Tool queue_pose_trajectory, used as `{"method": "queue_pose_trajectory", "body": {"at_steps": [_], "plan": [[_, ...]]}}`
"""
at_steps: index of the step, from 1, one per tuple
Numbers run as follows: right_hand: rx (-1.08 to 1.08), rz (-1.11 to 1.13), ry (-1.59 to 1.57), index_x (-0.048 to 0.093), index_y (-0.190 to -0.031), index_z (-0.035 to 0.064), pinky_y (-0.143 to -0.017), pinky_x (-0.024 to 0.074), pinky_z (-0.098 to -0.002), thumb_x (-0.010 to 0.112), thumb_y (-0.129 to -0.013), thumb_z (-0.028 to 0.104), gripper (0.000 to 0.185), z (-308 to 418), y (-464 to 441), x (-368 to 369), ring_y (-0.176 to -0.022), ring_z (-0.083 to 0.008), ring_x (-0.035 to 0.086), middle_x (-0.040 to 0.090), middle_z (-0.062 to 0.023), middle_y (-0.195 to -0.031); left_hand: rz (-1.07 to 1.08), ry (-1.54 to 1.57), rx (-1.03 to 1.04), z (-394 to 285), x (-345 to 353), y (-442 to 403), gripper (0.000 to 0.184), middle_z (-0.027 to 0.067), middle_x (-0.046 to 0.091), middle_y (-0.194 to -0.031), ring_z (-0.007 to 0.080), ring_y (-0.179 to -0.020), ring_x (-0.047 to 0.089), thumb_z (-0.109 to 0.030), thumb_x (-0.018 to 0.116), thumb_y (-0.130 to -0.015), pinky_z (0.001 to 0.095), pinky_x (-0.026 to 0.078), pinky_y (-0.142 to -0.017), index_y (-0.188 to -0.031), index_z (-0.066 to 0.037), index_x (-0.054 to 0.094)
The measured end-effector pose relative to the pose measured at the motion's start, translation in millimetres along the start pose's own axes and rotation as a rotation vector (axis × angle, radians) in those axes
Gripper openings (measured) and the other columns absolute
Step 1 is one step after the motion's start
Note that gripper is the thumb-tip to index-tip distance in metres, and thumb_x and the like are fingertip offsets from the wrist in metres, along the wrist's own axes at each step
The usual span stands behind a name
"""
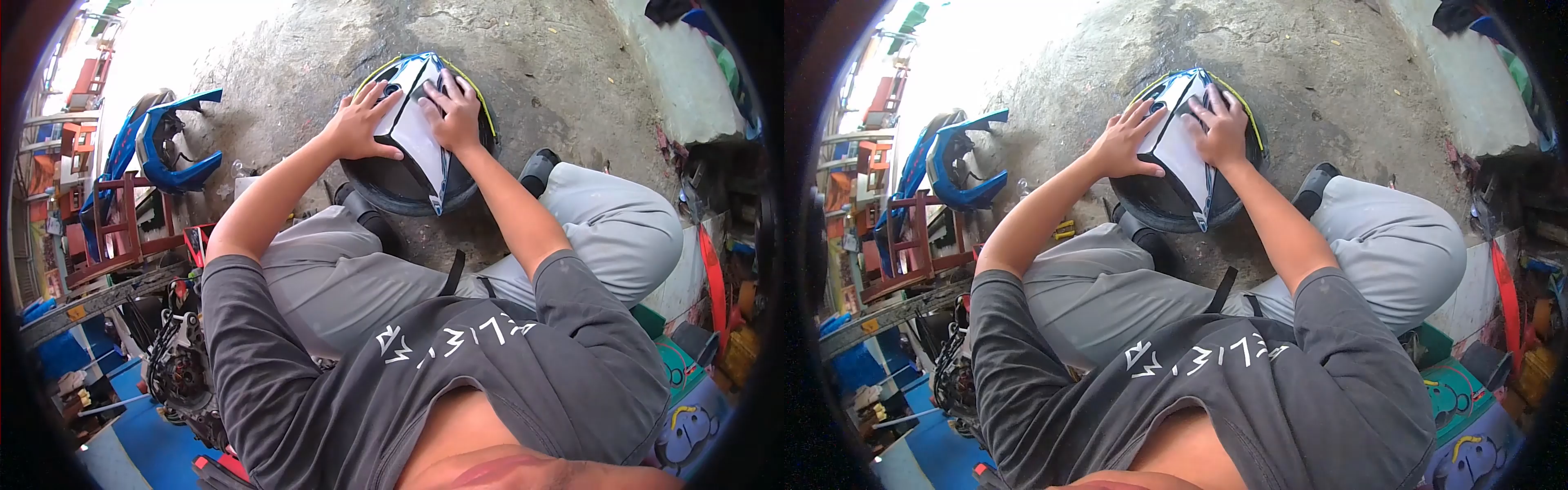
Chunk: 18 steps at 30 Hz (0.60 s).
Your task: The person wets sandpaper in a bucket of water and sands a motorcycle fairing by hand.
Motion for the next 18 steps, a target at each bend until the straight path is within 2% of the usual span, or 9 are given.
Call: {"method": "queue_pose_trajectory", "body": {"at_steps": [3,7,8,11,12,15,16,18], "plan": [[-0.130,0.230,-0.211,0.086,-0.125,0.0173,-0.122,0.0383,-0.0539,0.073,-0.099,0.046,0.041,6.2,-3.5,-9.9,-0.143,-0.0421,0.052,0.065,-0.0172,-0.156,-0.006,0.006,0.002,-0.9,1.7,0.0,0.131,0.0269,0.030,-0.177,0.0472,-0.165,0.026,-0.089,0.077,-0.072,0.0702,0.031,-0.125,-0.175,-0.021,0.032],[0.134,0.040,0.002,0.086,-0.124,0.0184,-0.117,0.0410,-0.0497,0.075,-0.098,0.045,0.039,6.0,0.5,-0.1,-0.143,-0.0352,0.054,0.066,-0.0100,-0.156,0.003,-0.007,-0.002,-1.5,-1.0,0.6,0.131,0.0268,0.030,-0.177,0.0472,-0.165,0.026,-0.089,0.077,-0.073,0.0699,0.031,-0.125,-0.175,-0.021,0.032],[0.021,0.044,0.073,0.086,-0.124,0.0188,-0.116,0.0410,-0.0498,0.073,-0.099,0.043,0.037,5.5,1.9,-1.3,-0.143,-0.0341,0.054,0.066,-0.0088,-0.155,0.000,-0.008,-0.005,-1.5,-0.4,1.9,0.131,0.0268,0.030,-0.177,0.0472,-0.165,0.026,-0.089,0.077,-0.073,0.0698,0.031,-0.126,-0.175,-0.021,0.032],[-0.180,0.216,-0.132,0.085,-0.126,0.0160,-0.120,0.0403,-0.0537,0.073,-0.098,0.038,0.038,19.4,-5.1,-21.9,-0.141,-0.0373,0.055,0.066,-0.0156,-0.156,-0.006,-0.005,0.002,0.3,1.7,-0.2,0.131,0.0268,0.030,-0.177,0.0473,-0.165,0.026,-0.089,0.077,-0.073,0.0695,0.031,-0.126,-0.175,-0.021,0.032],[-0.179,0.199,-0.137,0.085,-0.125,0.0147,-0.118,0.0424,-0.0542,0.073,-0.098,0.039,0.038,19.1,-4.5,-22.4,-0.139,-0.0378,0.056,0.065,-0.0181,-0.155,-0.004,-0.002,0.006,-0.3,0.9,-0.2,0.131,0.0268,0.030,-0.177,0.0474,-0.165,0.026,-0.089,0.077,-0.073,0.0694,0.031,-0.126,-0.175,-0.021,0.032],[0.070,0.025,-0.006,0.085,-0.124,0.0145,-0.114,0.0456,-0.0513,0.076,-0.096,0.039,0.038,7.8,0.0,-7.0,-0.136,-0.0366,0.058,0.066,-0.0161,-0.155,-0.002,-0.001,0.009,0.0,-0.7,0.3,0.130,0.0267,0.031,-0.177,0.0474,-0.165,0.026,-0.089,0.077,-0.072,0.0692,0.031,-0.126,-0.175,-0.022,0.033],[0.104,-0.002,0.092,0.085,-0.122,0.0141,-0.111,0.0475,-0.0491,0.078,-0.095,0.039,0.037,10.2,2.0,-6.5,-0.133,-0.0366,0.060,0.068,-0.0145,-0.150,-0.004,0.000,0.006,-0.4,-0.4,1.1,0.130,0.0267,0.031,-0.177,0.0475,-0.165,0.027,-0.089,0.078,-0.072,0.0691,0.031,-0.126,-0.175,-0.022,0.033],[-0.072,0.082,-0.032,0.085,-0.120,0.0135,-0.113,0.0458,-0.0498,0.077,-0.095,0.039,0.037,15.9,0.8,-18.4,-0.134,-0.0373,0.059,0.070,-0.0135,-0.147,-0.011,-0.003,0.003,-1.1,1.9,2.6,0.130,0.0266,0.031,-0.177,0.0473,-0.165,0.027,-0.089,0.078,-0.072,0.0694,0.032,-0.125,-0.175,-0.022,0.034]]}}
Point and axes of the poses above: each hand's wrist, its own y-axis away from the middle knuckle, its own x-axis out of the palm, z = x × y, the point moved 3 cm from there along -y, towards the middle knuckle
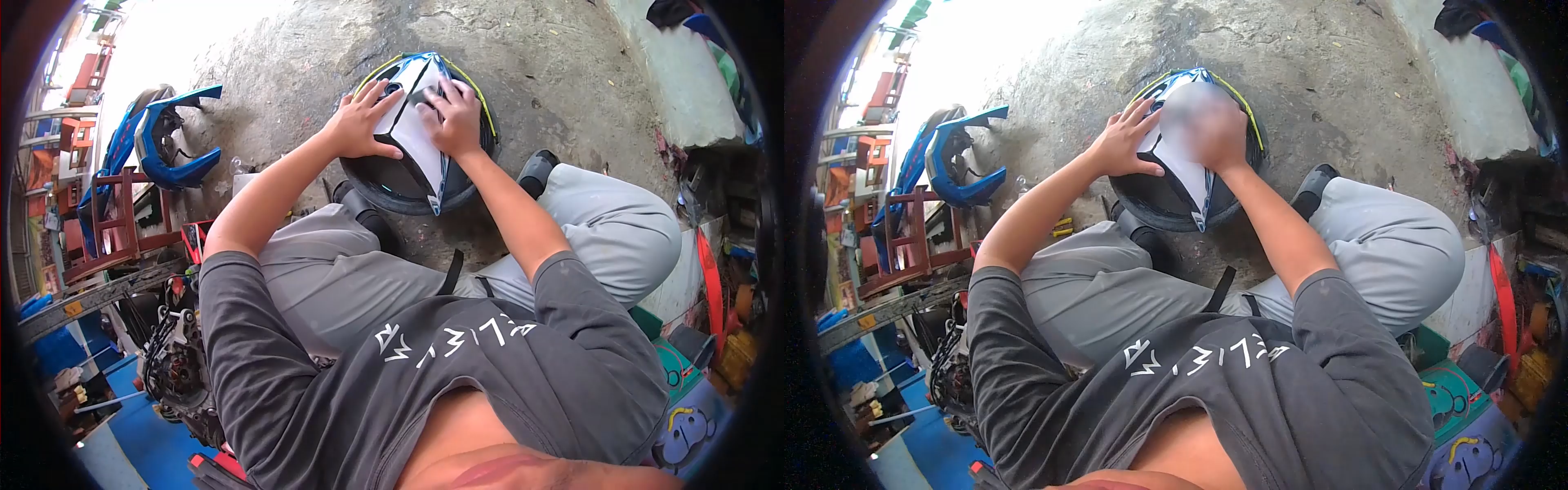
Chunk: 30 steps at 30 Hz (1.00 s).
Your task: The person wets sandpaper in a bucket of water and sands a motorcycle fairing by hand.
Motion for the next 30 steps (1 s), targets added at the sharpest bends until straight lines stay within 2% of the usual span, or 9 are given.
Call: {"method": "queue_pose_trajectory", "body": {"at_steps": [2,6,10,13,14,18,22,26,30], "plan": [[-0.167,0.032,-0.094,0.084,-0.115,0.0152,-0.118,0.0404,-0.0527,0.077,-0.095,0.040,0.033,6.1,-1.0,-6.1,-0.137,-0.0385,0.056,0.072,-0.0104,-0.141,-0.010,-0.003,0.013,1.1,-0.3,-2.7,0.130,0.0265,0.031,-0.177,0.0473,-0.164,0.028,-0.089,0.077,-0.072,0.0700,0.032,-0.125,-0.175,-0.022,0.034],[0.054,-0.089,0.177,0.084,-0.116,0.0215,-0.120,0.0358,-0.0552,0.078,-0.094,0.039,0.028,9.0,-1.0,-4.9,-0.144,-0.0394,0.050,0.066,-0.0098,-0.148,-0.018,-0.005,0.027,1.6,-1.4,-1.3,0.130,0.0266,0.032,-0.176,0.0473,-0.164,0.028,-0.089,0.077,-0.073,0.0711,0.033,-0.124,-0.174,-0.021,0.034],[-0.156,0.056,-0.126,0.082,-0.122,0.0235,-0.118,0.0375,-0.0549,0.077,-0.095,0.037,0.031,7.2,-0.7,-6.7,-0.143,-0.0400,0.051,0.063,-0.0139,-0.146,-0.017,-0.016,0.019,0.5,-0.2,-0.6,0.129,0.0268,0.032,-0.176,0.0474,-0.164,0.028,-0.089,0.077,-0.073,0.0713,0.033,-0.123,-0.174,-0.021,0.034],[0.015,-0.008,-0.024,0.082,-0.122,0.0247,-0.116,0.0394,-0.0550,0.078,-0.094,0.037,0.031,2.5,1.7,0.6,-0.142,-0.0394,0.052,0.063,-0.0145,-0.146,-0.023,0.005,0.032,-0.2,-2.4,-0.9,0.129,0.0269,0.032,-0.176,0.0475,-0.164,0.029,-0.089,0.077,-0.073,0.0715,0.034,-0.123,-0.174,-0.021,0.034],[0.101,-0.049,0.002,0.082,-0.122,0.0264,-0.118,0.0362,-0.0551,0.077,-0.094,0.037,0.031,-3.9,6.2,9.6,-0.144,-0.0387,0.050,0.062,-0.0138,-0.147,-0.020,-0.001,0.029,0.5,-2.7,-0.7,0.129,0.0269,0.032,-0.176,0.0475,-0.164,0.029,-0.089,0.077,-0.073,0.0715,0.034,-0.122,-0.174,-0.021,0.034],[-0.106,0.062,-0.051,0.084,-0.121,0.0258,-0.122,0.0270,-0.0562,0.076,-0.095,0.040,0.030,8.9,0.8,-8.7,-0.148,-0.0386,0.045,0.056,-0.0136,-0.151,-0.021,0.005,0.024,-0.3,-1.4,1.7,0.130,0.0268,0.032,-0.176,0.0475,-0.164,0.029,-0.089,0.077,-0.072,0.0714,0.034,-0.122,-0.174,-0.021,0.034],[0.089,-0.028,0.017,0.083,-0.118,0.0240,-0.122,0.0295,-0.0572,0.077,-0.094,0.040,0.030,3.6,2.2,1.8,-0.146,-0.0387,0.045,0.057,-0.0144,-0.149,-0.020,0.002,0.022,0.0,-1.5,-0.8,0.130,0.0266,0.033,-0.176,0.0476,-0.164,0.029,-0.090,0.077,-0.073,0.0709,0.033,-0.123,-0.174,-0.022,0.034],[-0.055,-0.005,-0.062,0.084,-0.115,0.0238,-0.122,0.0310,-0.0573,0.077,-0.094,0.040,0.028,6.4,-0.1,-6.0,-0.144,-0.0396,0.046,0.057,-0.0148,-0.144,-0.015,-0.006,0.015,-0.7,-1.4,0.9,0.130,0.0264,0.032,-0.176,0.0474,-0.164,0.028,-0.090,0.076,-0.072,0.0704,0.033,-0.123,-0.174,-0.022,0.034],[0.000,-0.011,-0.048,0.083,-0.114,0.0225,-0.120,0.0342,-0.0553,0.079,-0.094,0.039,0.026,3.9,2.5,-0.6,-0.143,-0.0395,0.047,0.057,-0.0160,-0.143,-0.024,-0.005,0.023,0.2,-1.0,-1.2,0.130,0.0262,0.032,-0.177,0.0474,-0.164,0.028,-0.090,0.076,-0.072,0.0705,0.033,-0.123,-0.174,-0.022,0.035]]}}
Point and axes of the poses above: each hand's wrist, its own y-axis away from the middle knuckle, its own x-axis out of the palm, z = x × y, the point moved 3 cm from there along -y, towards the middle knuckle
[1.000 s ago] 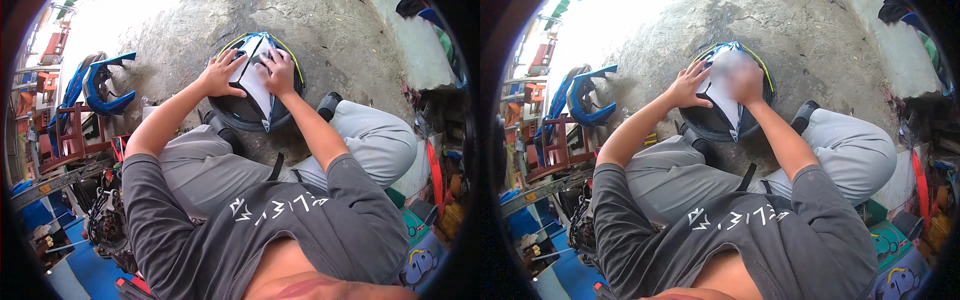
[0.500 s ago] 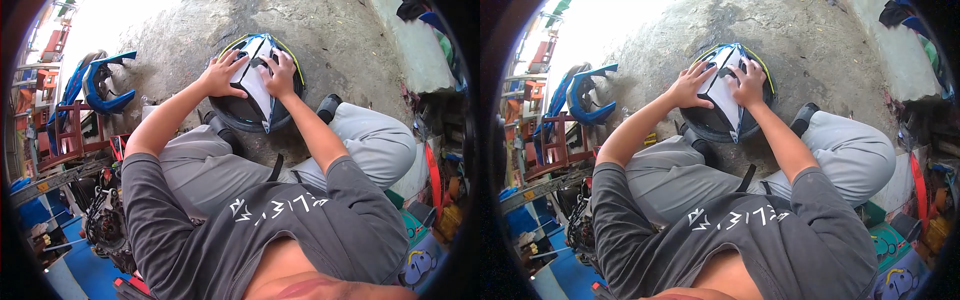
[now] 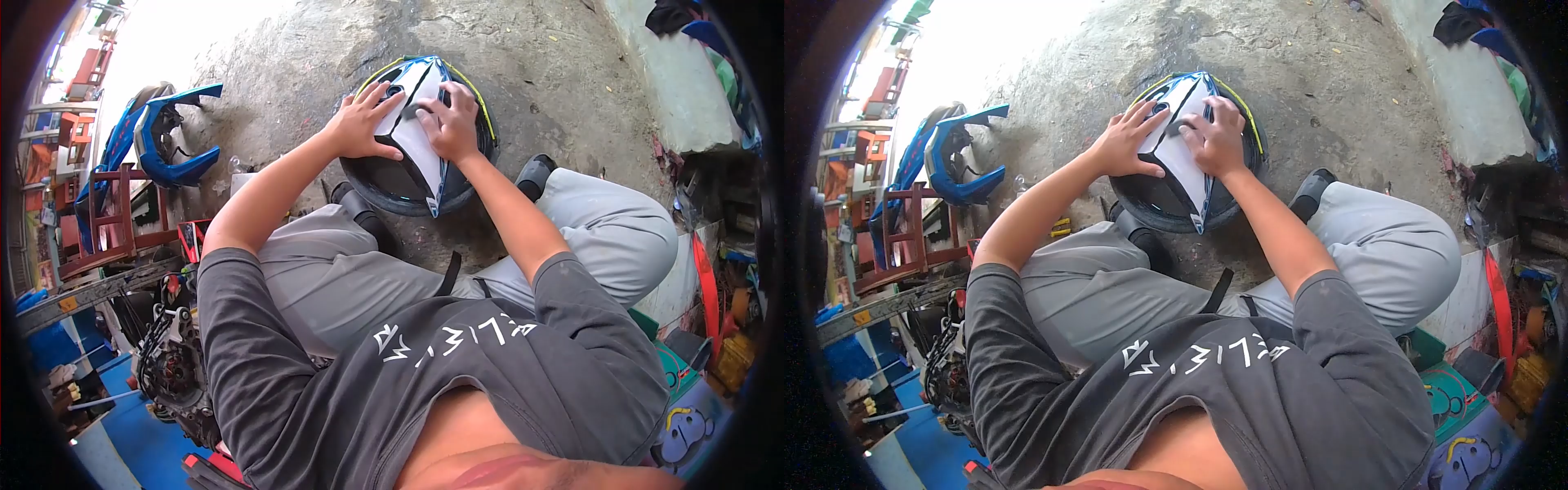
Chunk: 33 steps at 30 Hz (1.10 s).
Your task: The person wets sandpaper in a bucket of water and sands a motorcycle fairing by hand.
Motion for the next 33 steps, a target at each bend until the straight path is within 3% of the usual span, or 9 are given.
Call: {"method": "queue_pose_trajectory", "body": {"at_steps": [3,7,11,12,16,22,31,33], "plan": [[0.090,-0.075,0.039,0.083,-0.113,0.0214,-0.119,0.0355,-0.0550,0.079,-0.094,0.038,0.025,0.4,1.6,1.1,-0.140,-0.0398,0.049,0.058,-0.0156,-0.141,0.004,-0.005,-0.012,1.2,-0.1,1.5,0.130,0.0262,0.032,-0.176,0.0474,-0.164,0.028,-0.090,0.076,-0.072,0.0706,0.033,-0.123,-0.174,-0.020,0.035],[-0.096,-0.017,-0.073,0.083,-0.113,0.0204,-0.118,0.0365,-0.0538,0.080,-0.093,0.035,0.025,-0.7,-0.4,-4.7,-0.137,-0.0401,0.050,0.060,-0.0156,-0.136,-0.001,0.021,-0.014,0.0,0.4,1.9,0.131,0.0262,0.033,-0.176,0.0473,-0.164,0.028,-0.091,0.076,-0.072,0.0711,0.033,-0.123,-0.174,-0.019,0.035],[0.052,-0.096,-0.014,0.082,-0.107,0.0168,-0.116,0.0379,-0.0552,0.082,-0.089,0.032,0.023,-4.0,2.2,1.8,-0.136,-0.0402,0.050,0.059,-0.0151,-0.135,0.004,-0.003,-0.014,0.4,0.6,2.9,0.131,0.0259,0.032,-0.176,0.0466,-0.165,0.028,-0.091,0.076,-0.072,0.0722,0.033,-0.123,-0.174,-0.020,0.035],[-0.007,-0.148,0.036,0.082,-0.109,0.0134,-0.110,0.0439,-0.0522,0.082,-0.090,0.027,0.024,0.5,-0.1,-4.2,-0.125,-0.0383,0.057,0.065,-0.0136,-0.126,0.007,0.001,-0.018,0.4,0.3,2.7,0.131,0.0258,0.032,-0.176,0.0465,-0.165,0.028,-0.091,0.076,-0.072,0.0723,0.033,-0.123,-0.174,-0.020,0.035],[-0.120,-0.004,-0.221,0.081,-0.111,0.0095,-0.091,0.0522,-0.0454,0.079,-0.090,0.020,0.023,1.9,-6.1,-1.9,-0.098,-0.0328,0.066,0.071,-0.0090,-0.100,-0.002,0.028,-0.015,0.9,1.1,1.9,0.131,0.0253,0.032,-0.177,0.0462,-0.165,0.027,-0.091,0.076,-0.072,0.0728,0.032,-0.124,-0.174,-0.020,0.035],[-0.107,0.035,-0.073,0.081,-0.110,0.0110,-0.089,0.0520,-0.0475,0.076,-0.090,0.018,0.022,8.9,-10.0,-3.2,-0.093,-0.0303,0.062,0.067,-0.0074,-0.097,0.001,0.023,-0.020,1.4,1.1,2.5,0.131,0.0256,0.032,-0.177,0.0460,-0.165,0.028,-0.090,0.076,-0.072,0.0729,0.031,-0.124,-0.174,-0.020,0.034],[0.012,0.067,-0.089,0.081,-0.109,0.0122,-0.098,0.0515,-0.0481,0.074,-0.090,0.017,0.021,8.5,-11.5,3.0,-0.108,-0.0326,0.063,0.068,-0.0084,-0.111,0.001,0.021,-0.019,1.4,-0.1,2.6,0.130,0.0258,0.032,-0.177,0.0468,-0.165,0.028,-0.090,0.076,-0.073,0.0716,0.033,-0.123,-0.174,-0.020,0.035],[-0.041,0.066,-0.107,0.081,-0.109,0.0127,-0.099,0.0510,-0.0481,0.074,-0.089,0.016,0.021,8.6,-9.7,1.8,-0.110,-0.0329,0.063,0.068,-0.0086,-0.112,-0.007,0.026,-0.014,1.0,1.1,2.9,0.130,0.0259,0.033,-0.176,0.0468,-0.164,0.029,-0.090,0.076,-0.073,0.0714,0.034,-0.123,-0.174,-0.021,0.035]]}}
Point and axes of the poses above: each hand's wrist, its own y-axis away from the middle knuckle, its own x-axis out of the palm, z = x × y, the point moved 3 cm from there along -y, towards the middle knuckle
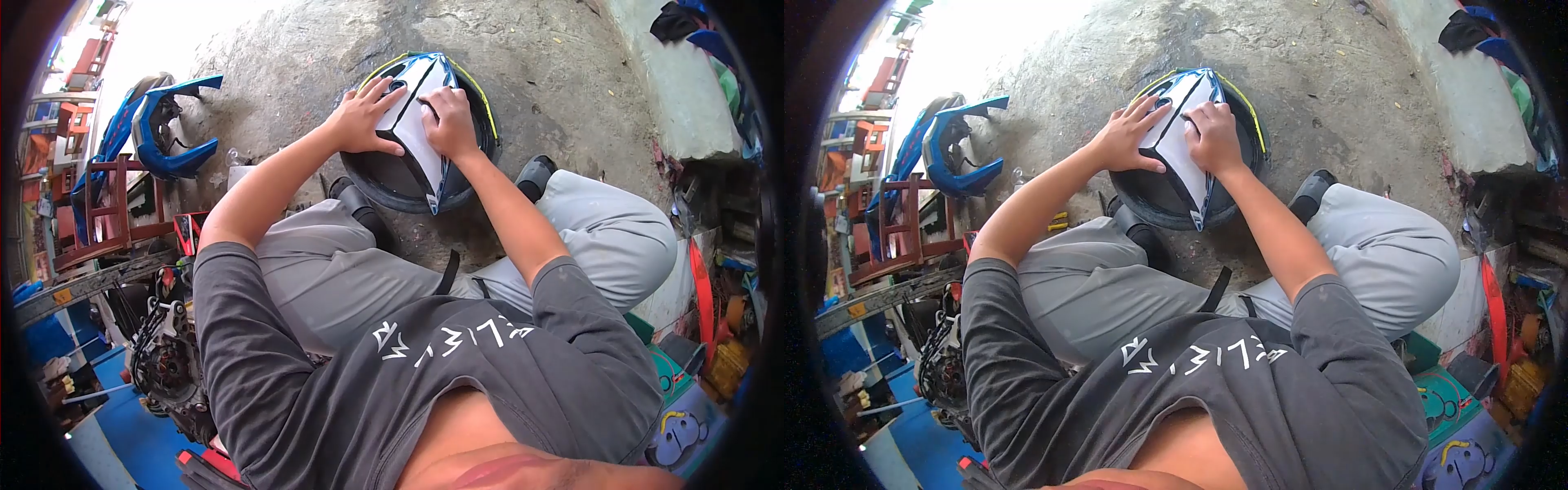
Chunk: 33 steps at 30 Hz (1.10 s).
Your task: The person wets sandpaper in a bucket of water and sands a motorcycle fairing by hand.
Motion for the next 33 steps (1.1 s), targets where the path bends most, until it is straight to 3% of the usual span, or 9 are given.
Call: {"method": "queue_pose_trajectory", "body": {"at_steps": [4,7,10,16,22,26,30,33], "plan": [[-0.074,0.002,-0.018,0.081,-0.109,0.0137,-0.100,0.0505,-0.0486,0.072,-0.091,0.011,0.021,0.0,1.5,-3.0,-0.112,-0.0331,0.063,0.069,-0.0086,-0.114,-0.001,0.006,0.003,1.1,-0.2,-0.1,0.129,0.0262,0.033,-0.176,0.0471,-0.164,0.029,-0.090,0.076,-0.073,0.0710,0.035,-0.122,-0.174,-0.021,0.035],[0.011,-0.052,-0.025,0.081,-0.109,0.0137,-0.099,0.0510,-0.0489,0.071,-0.091,0.008,0.021,-0.5,0.8,2.7,-0.112,-0.0330,0.063,0.069,-0.0078,-0.113,-0.004,-0.008,0.003,1.3,-0.3,-0.2,0.129,0.0266,0.033,-0.176,0.0471,-0.164,0.029,-0.090,0.076,-0.073,0.0705,0.035,-0.122,-0.174,-0.021,0.035],[-0.084,-0.025,0.003,0.081,-0.109,0.0143,-0.097,0.0513,-0.0479,0.071,-0.092,0.007,0.021,1.2,1.1,-0.7,-0.110,-0.0328,0.063,0.069,-0.0074,-0.112,0.000,-0.005,-0.001,1.1,0.0,-0.1,0.129,0.0265,0.033,-0.176,0.0473,-0.164,0.029,-0.090,0.076,-0.073,0.0705,0.035,-0.122,-0.174,-0.021,0.035],[0.040,-0.030,0.037,0.081,-0.109,0.0158,-0.094,0.0504,-0.0488,0.070,-0.092,0.006,0.022,-1.2,-1.5,5.8,-0.110,-0.0325,0.064,0.069,-0.0068,-0.112,0.003,0.004,-0.005,1.6,-0.2,0.3,0.128,0.0258,0.032,-0.177,0.0476,-0.164,0.029,-0.090,0.076,-0.074,0.0693,0.036,-0.122,-0.174,-0.021,0.035],[-0.046,0.039,-0.036,0.080,-0.109,0.0140,-0.096,0.0492,-0.0503,0.072,-0.092,0.011,0.020,6.8,-0.4,-3.1,-0.114,-0.0323,0.064,0.070,-0.0073,-0.115,0.022,-0.015,-0.024,-0.5,-1.1,0.7,0.128,0.0259,0.032,-0.177,0.0475,-0.164,0.029,-0.089,0.076,-0.074,0.0683,0.037,-0.121,-0.174,-0.021,0.035],[0.019,-0.075,0.014,0.081,-0.110,0.0148,-0.097,0.0487,-0.0477,0.072,-0.090,0.013,0.021,4.0,-0.6,3.6,-0.115,-0.0305,0.064,0.070,-0.0058,-0.116,0.010,-0.014,-0.019,0.2,-0.8,2.7,0.128,0.0265,0.032,-0.177,0.0477,-0.164,0.029,-0.089,0.076,-0.074,0.0676,0.038,-0.121,-0.174,-0.021,0.035],[0.001,0.076,-0.062,0.080,-0.117,0.0113,-0.103,0.0488,-0.0498,0.070,-0.090,0.013,0.029,2.2,1.6,-3.5,-0.117,-0.0352,0.062,0.069,-0.0116,-0.118,0.007,-0.017,-0.022,-0.8,-1.1,2.4,0.128,0.0271,0.032,-0.176,0.0478,-0.164,0.029,-0.090,0.076,-0.074,0.0668,0.038,-0.121,-0.174,-0.021,0.035],[-0.013,0.018,-0.048,0.080,-0.119,0.0113,-0.103,0.0486,-0.0499,0.070,-0.090,0.012,0.031,1.6,2.3,-1.5,-0.117,-0.0363,0.061,0.068,-0.0133,-0.117,0.005,-0.012,-0.016,-0.3,-1.7,0.2,0.129,0.0274,0.032,-0.176,0.0478,-0.164,0.029,-0.090,0.076,-0.074,0.0669,0.038,-0.121,-0.174,-0.020,0.035]]}}
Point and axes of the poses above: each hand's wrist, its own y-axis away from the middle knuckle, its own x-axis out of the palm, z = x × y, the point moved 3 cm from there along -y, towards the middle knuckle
